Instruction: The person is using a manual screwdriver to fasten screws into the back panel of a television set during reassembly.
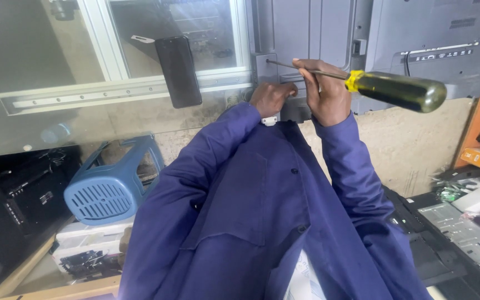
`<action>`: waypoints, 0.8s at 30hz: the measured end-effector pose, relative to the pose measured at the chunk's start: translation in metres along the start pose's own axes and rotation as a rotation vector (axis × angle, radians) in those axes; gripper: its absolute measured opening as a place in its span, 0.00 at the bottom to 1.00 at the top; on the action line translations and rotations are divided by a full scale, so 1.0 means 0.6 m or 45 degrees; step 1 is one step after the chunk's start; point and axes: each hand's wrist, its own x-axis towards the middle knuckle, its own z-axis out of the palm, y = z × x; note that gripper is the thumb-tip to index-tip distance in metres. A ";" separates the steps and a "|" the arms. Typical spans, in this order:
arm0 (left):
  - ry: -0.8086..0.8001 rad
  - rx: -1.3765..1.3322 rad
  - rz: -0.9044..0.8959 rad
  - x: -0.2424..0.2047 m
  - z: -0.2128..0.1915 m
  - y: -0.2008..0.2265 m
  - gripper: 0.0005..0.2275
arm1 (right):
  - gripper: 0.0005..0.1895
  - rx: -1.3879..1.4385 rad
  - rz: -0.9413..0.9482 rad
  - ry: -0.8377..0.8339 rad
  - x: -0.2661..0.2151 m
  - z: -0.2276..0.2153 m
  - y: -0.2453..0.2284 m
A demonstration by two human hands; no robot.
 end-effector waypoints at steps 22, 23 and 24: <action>-0.098 0.871 0.449 0.113 -0.145 -0.013 0.14 | 0.25 -0.715 0.008 -0.019 0.002 0.025 0.027; -0.233 0.927 0.435 0.115 -0.147 -0.015 0.14 | 0.19 -0.607 -0.023 -0.041 0.016 0.006 0.012; -0.368 0.981 0.419 0.118 -0.149 -0.018 0.15 | 0.28 -0.499 -0.053 -0.064 0.030 -0.013 -0.002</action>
